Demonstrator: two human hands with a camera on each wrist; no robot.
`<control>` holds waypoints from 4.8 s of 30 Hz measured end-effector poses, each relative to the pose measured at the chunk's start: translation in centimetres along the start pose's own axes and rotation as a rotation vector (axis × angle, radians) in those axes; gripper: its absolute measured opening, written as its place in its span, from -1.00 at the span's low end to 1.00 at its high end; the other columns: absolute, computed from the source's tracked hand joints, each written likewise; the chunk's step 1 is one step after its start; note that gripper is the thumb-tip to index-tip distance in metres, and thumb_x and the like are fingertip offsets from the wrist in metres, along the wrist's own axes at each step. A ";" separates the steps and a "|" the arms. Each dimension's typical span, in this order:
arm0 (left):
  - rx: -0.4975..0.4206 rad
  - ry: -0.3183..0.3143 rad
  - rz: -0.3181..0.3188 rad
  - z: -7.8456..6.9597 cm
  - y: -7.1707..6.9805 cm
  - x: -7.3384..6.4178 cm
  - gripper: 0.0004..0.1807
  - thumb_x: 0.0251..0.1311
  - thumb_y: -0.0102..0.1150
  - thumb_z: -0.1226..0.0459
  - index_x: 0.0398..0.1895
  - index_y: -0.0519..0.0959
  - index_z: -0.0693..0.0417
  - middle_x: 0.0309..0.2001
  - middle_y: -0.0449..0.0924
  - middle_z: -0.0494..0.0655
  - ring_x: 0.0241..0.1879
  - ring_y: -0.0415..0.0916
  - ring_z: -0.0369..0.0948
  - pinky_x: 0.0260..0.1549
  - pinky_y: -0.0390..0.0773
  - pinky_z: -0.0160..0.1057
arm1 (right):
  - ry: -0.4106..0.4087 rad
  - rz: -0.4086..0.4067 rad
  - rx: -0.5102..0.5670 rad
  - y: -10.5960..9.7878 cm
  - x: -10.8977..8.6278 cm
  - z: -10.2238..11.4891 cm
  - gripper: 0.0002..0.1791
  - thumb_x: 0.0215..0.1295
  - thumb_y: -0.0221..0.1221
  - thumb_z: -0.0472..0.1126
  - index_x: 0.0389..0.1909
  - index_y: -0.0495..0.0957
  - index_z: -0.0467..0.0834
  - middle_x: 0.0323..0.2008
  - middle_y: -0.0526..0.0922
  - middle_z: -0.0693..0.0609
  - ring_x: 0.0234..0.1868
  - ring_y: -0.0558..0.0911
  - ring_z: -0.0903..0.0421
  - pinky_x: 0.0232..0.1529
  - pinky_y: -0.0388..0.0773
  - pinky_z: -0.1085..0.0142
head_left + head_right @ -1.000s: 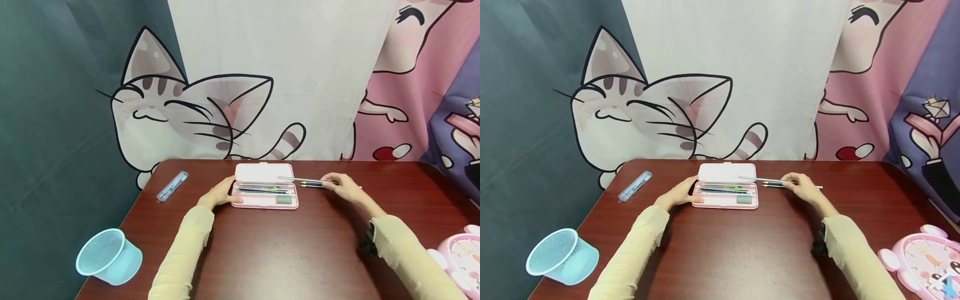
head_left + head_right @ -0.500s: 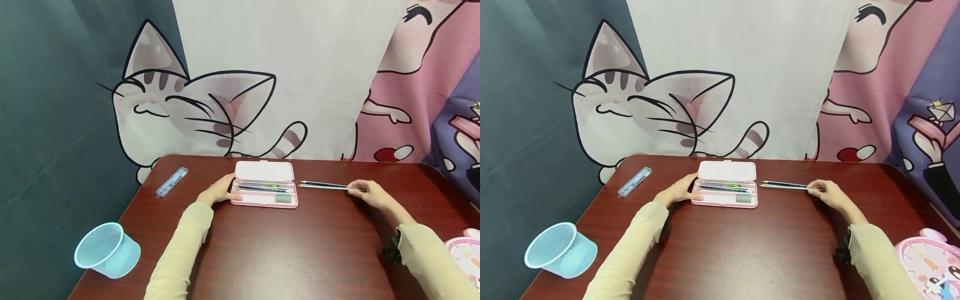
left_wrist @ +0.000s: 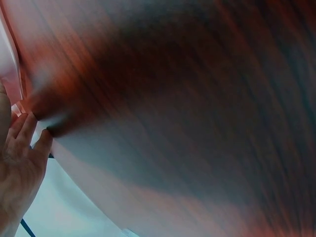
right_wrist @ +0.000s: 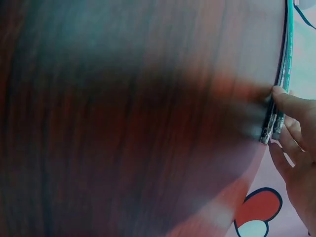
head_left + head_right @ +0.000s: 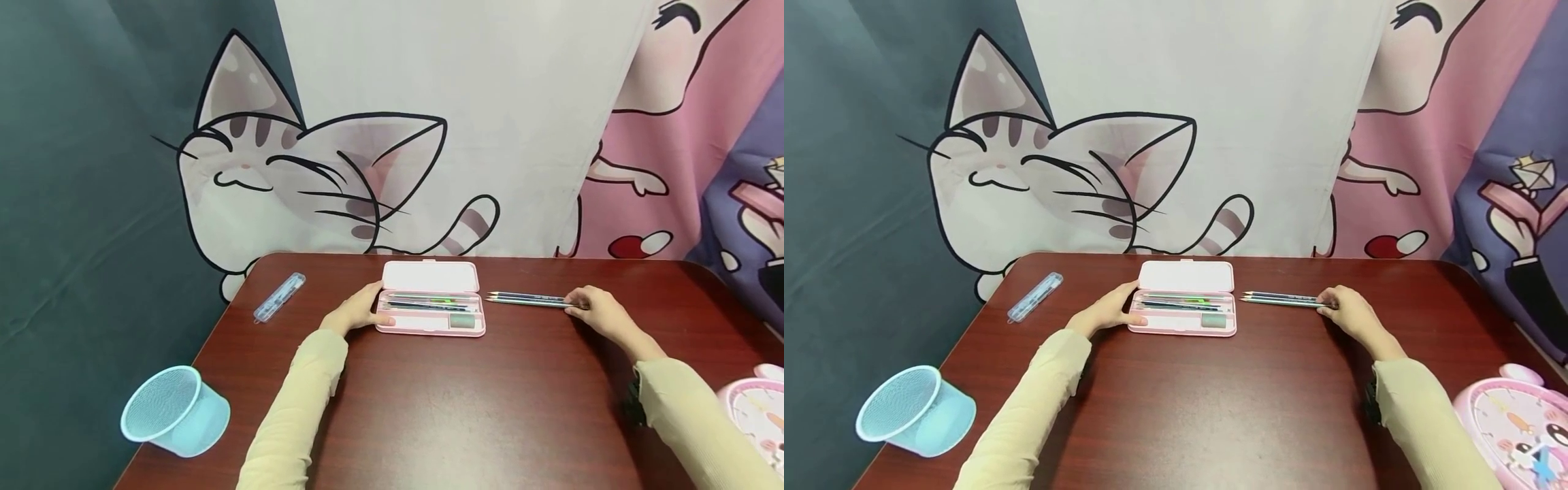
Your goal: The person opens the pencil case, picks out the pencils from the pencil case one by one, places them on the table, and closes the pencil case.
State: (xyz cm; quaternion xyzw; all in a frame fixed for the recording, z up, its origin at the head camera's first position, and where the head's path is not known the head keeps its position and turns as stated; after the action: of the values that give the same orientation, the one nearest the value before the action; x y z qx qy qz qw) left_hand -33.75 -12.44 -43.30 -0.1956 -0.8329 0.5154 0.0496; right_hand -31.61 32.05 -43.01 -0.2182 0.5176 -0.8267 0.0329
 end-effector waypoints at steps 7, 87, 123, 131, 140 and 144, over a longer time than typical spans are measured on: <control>-0.020 0.019 -0.023 0.0 0.1 0.0 0.01 -0.06 0.34 0.02 0.38 0.02 0.21 0.35 0.13 0.12 0.34 0.10 -0.03 0.29 0.16 -0.04 | 0.034 -0.038 0.044 0.3 0.9 1.1 -0.85 -0.06 0.30 -0.38 -0.41 0.59 -0.29 -0.46 0.56 -0.15 -0.40 0.50 -0.02 -0.38 0.41 0.21; -0.066 -0.031 -0.030 1.2 0.4 -1.3 0.04 -0.10 0.35 0.00 0.40 0.01 0.12 0.35 0.13 0.11 0.32 0.12 0.00 0.26 0.15 0.07 | 0.009 0.087 0.069 0.9 -0.1 0.6 -0.90 0.09 0.22 -0.35 -0.36 0.56 -0.27 -0.37 0.63 -0.11 -0.34 0.56 0.19 -0.23 0.52 0.27; -0.032 -0.017 -0.012 -0.1 0.1 -0.2 0.01 -0.07 0.33 -0.01 0.40 0.01 0.08 0.36 0.12 0.06 0.35 0.09 -0.06 0.29 0.14 -0.01 | -0.166 0.253 0.199 8.2 6.8 13.8 -0.79 0.13 0.23 -0.18 -0.29 0.64 -0.23 -0.35 0.70 -0.04 -0.33 0.61 0.15 -0.24 0.53 0.21; -0.017 -0.016 -0.010 -0.1 0.0 -0.2 0.03 -0.06 0.33 0.01 0.40 -0.01 0.15 0.37 0.10 0.08 0.36 0.08 -0.06 0.30 0.14 -0.05 | -0.158 0.320 0.250 8.4 6.6 13.6 -0.80 0.14 0.22 -0.18 -0.29 0.64 -0.23 -0.37 0.64 -0.01 -0.37 0.52 0.21 -0.31 0.48 0.35; -0.016 -0.029 -0.006 0.0 0.1 -0.1 0.03 -0.06 0.33 -0.01 0.40 -0.01 0.16 0.37 0.10 0.07 0.36 0.07 -0.05 0.31 0.13 -0.06 | -0.205 0.141 0.276 7.6 6.3 13.9 -0.87 0.07 0.26 -0.28 -0.36 0.65 -0.25 -0.43 0.65 -0.03 -0.39 0.52 0.19 -0.33 0.46 0.35; -0.019 -0.014 0.000 0.1 0.2 0.0 0.04 -0.07 0.33 -0.01 0.40 -0.01 0.17 0.37 0.10 0.09 0.36 0.07 -0.05 0.30 0.14 -0.05 | -0.221 0.053 0.302 6.8 6.0 13.2 -0.88 0.04 0.27 -0.35 -0.37 0.69 -0.25 -0.46 0.66 -0.03 -0.46 0.47 0.23 -0.42 0.42 0.42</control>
State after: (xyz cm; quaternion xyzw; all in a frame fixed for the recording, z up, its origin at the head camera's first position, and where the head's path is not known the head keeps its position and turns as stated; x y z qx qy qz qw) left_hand -33.73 -12.39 -43.55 -0.1922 -0.8381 0.5088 0.0417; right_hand -32.93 16.11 -42.10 -0.2866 0.3865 -0.8648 0.1437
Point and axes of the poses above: each hand's wrist, its own x-axis towards the middle knuckle, its own y-axis out of the palm, z = x × y, the point moved 3 cm from there along x, towards the middle knuckle
